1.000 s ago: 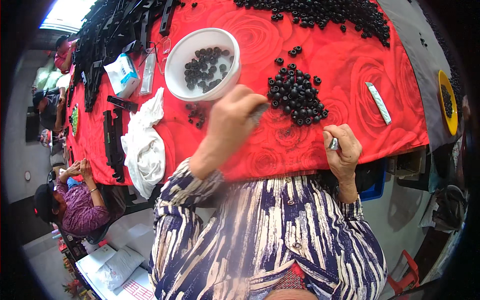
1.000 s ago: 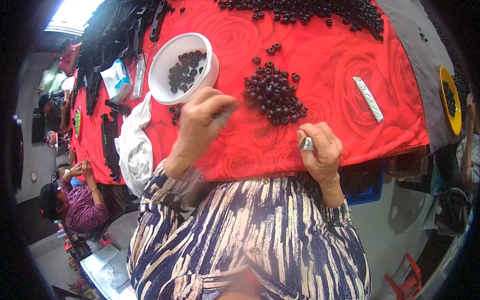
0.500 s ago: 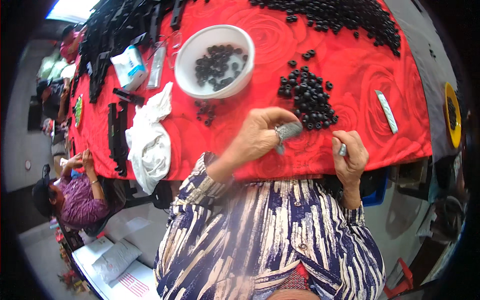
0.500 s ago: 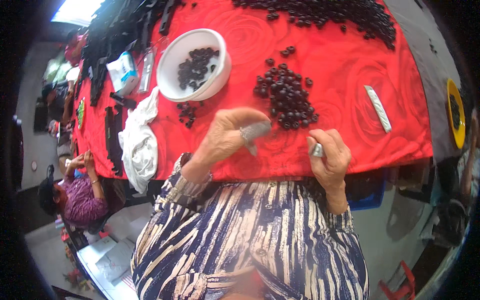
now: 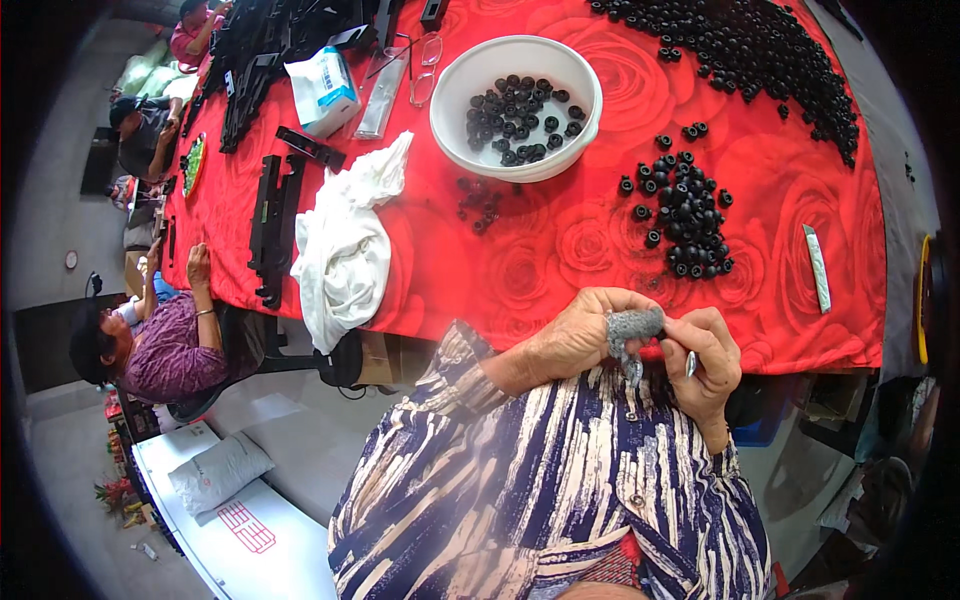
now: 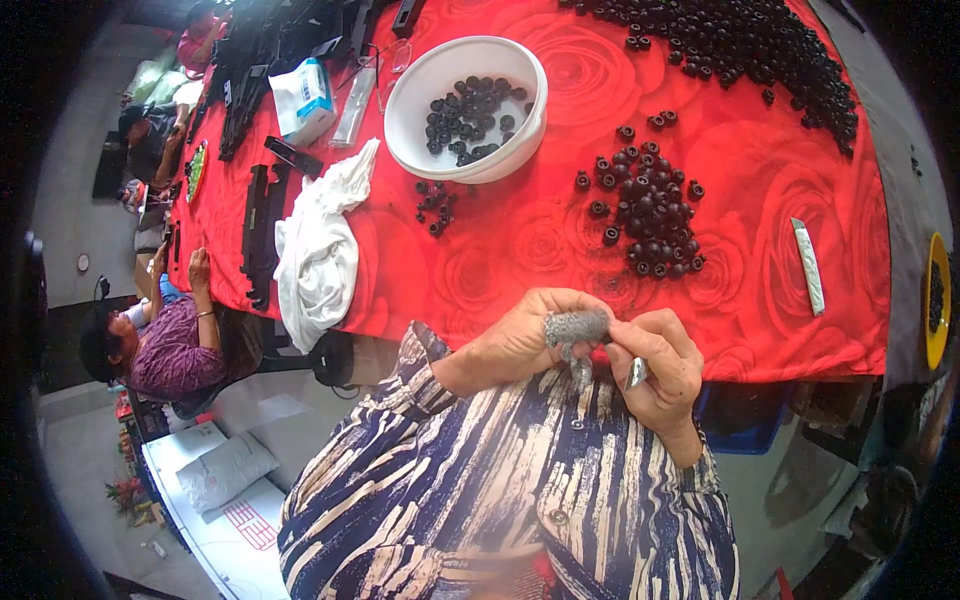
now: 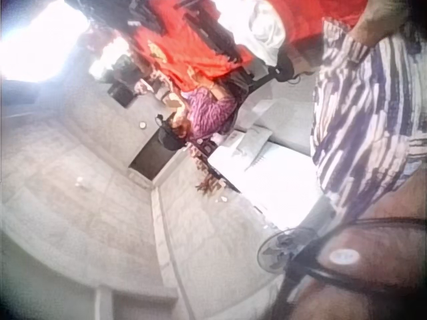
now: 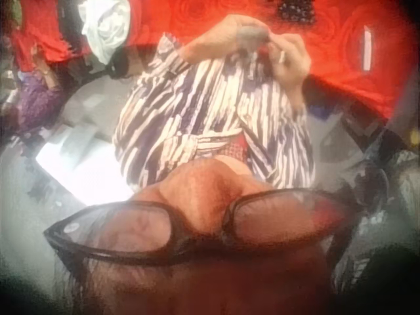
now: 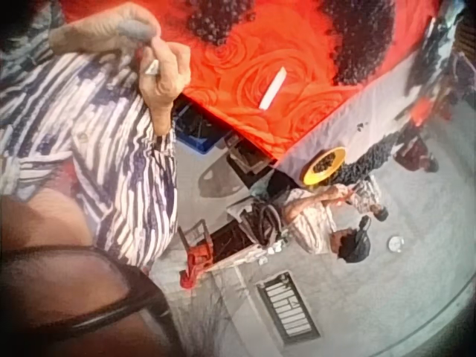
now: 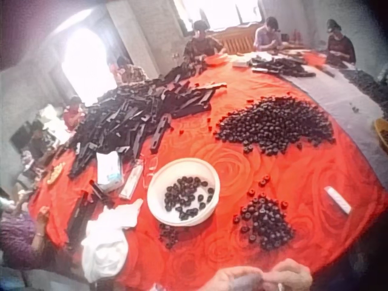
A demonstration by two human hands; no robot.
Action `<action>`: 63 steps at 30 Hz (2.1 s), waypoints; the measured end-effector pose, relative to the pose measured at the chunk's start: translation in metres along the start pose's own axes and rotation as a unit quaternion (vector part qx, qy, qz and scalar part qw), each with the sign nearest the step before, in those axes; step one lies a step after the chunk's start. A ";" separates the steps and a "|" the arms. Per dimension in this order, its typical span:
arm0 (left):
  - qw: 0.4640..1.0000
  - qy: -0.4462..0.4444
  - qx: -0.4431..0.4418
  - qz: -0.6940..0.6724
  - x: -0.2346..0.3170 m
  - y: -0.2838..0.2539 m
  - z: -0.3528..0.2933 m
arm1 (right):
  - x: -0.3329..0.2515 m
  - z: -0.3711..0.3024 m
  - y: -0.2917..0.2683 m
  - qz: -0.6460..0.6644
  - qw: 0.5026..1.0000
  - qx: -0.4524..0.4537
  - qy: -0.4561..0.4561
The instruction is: The person trims small plastic pieces one by one using a small blade, scraping around each piece and placing the trimmed pieces into a white bowl.
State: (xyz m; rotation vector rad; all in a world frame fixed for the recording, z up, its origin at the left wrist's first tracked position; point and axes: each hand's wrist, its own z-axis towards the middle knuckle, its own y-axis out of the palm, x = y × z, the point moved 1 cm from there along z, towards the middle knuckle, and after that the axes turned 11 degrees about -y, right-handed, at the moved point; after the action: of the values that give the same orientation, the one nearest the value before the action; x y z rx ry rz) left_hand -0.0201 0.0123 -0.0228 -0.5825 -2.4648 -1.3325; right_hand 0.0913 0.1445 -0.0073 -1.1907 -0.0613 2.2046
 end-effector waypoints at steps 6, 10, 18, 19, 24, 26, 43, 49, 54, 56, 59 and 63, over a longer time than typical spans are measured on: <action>0.990 -0.098 -0.049 0.086 0.006 -0.003 -0.008 | -0.002 0.006 -0.004 0.088 0.992 -0.092 0.019; 0.991 -0.095 -0.080 0.058 -0.005 -0.003 -0.003 | -0.003 -0.003 -0.005 0.093 0.993 -0.068 0.011; 0.992 -0.094 -0.075 -0.027 -0.011 -0.013 -0.003 | 0.001 0.010 0.003 0.007 0.994 0.001 -0.112; 0.994 -0.072 -0.075 -0.034 -0.010 -0.013 -0.004 | -0.001 0.010 0.003 0.023 0.995 0.005 -0.096; 0.999 -0.036 -0.002 0.008 -0.003 0.005 -0.012 | -0.001 0.004 0.000 0.046 0.997 0.017 -0.051; 0.999 -0.030 0.018 0.027 -0.002 0.008 -0.012 | -0.001 0.004 0.001 0.046 0.997 0.030 -0.048; 0.998 -0.007 -0.001 0.060 -0.002 0.014 -0.021 | -0.008 -0.009 -0.004 -0.010 0.990 0.026 -0.142; 0.998 0.034 -0.008 0.052 -0.002 0.013 -0.021 | -0.012 -0.005 -0.013 0.026 0.999 -0.001 0.018; 0.997 0.042 0.010 0.065 -0.003 0.013 -0.019 | -0.009 -0.011 -0.016 0.081 0.994 -0.023 0.064; 0.998 0.037 0.001 0.060 -0.004 0.013 -0.019 | -0.009 -0.010 -0.015 0.055 0.996 -0.025 0.064; 0.997 0.037 0.006 0.063 -0.004 0.013 -0.019 | -0.009 -0.008 -0.011 0.023 0.997 -0.024 0.070; 0.996 0.034 0.003 0.081 -0.003 0.011 -0.019 | -0.008 -0.007 -0.011 0.007 0.997 -0.025 0.073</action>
State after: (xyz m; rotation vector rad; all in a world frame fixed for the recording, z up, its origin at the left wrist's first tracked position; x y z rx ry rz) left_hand -0.0109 0.0012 -0.0058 -0.7067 -2.3130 -1.2616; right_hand 0.1052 0.1469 -0.0017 -1.3797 -0.0475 2.1321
